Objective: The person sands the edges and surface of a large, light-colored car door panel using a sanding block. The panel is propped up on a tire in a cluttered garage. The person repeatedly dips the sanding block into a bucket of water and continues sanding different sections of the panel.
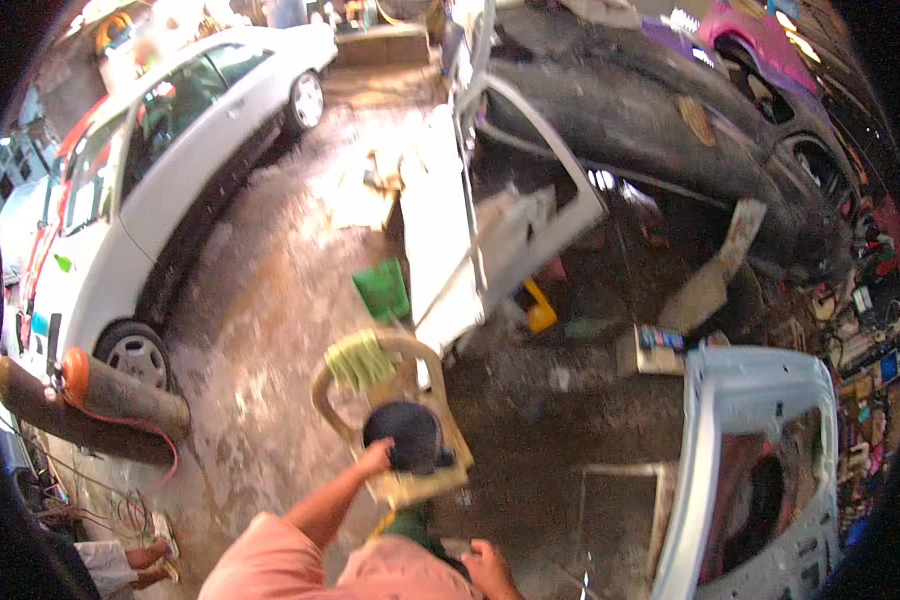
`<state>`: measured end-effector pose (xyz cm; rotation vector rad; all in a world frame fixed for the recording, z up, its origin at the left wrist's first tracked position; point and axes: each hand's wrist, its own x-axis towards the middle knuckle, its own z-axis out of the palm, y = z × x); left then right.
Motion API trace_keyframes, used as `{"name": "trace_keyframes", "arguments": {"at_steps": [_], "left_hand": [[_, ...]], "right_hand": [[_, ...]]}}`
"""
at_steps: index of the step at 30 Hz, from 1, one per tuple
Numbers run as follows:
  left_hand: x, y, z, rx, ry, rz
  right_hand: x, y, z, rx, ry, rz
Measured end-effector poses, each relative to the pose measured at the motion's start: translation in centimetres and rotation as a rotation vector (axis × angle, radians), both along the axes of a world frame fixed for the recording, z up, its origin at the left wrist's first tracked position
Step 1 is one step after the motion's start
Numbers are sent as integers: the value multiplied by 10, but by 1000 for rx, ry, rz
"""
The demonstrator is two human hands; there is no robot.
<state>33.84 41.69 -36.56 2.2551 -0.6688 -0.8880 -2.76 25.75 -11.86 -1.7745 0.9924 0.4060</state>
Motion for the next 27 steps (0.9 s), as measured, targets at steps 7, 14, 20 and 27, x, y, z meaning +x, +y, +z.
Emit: {"name": "trace_keyframes", "arguments": {"at_steps": [7, 14, 20, 27], "left_hand": [[5, -31, -26, 310, 231, 265], [14, -10, -122, 274, 85, -279], [20, -32, -134, 282, 395, -203], [-27, -19, -211, 69, 404, -62]], "right_hand": [[170, -9, -82, -185, -3, 676], [306, -6, -177, -342, -218, 868], [355, -5, -270, -393, 91, 1014], [314, -6, -330, -230, 182, 919]]}}
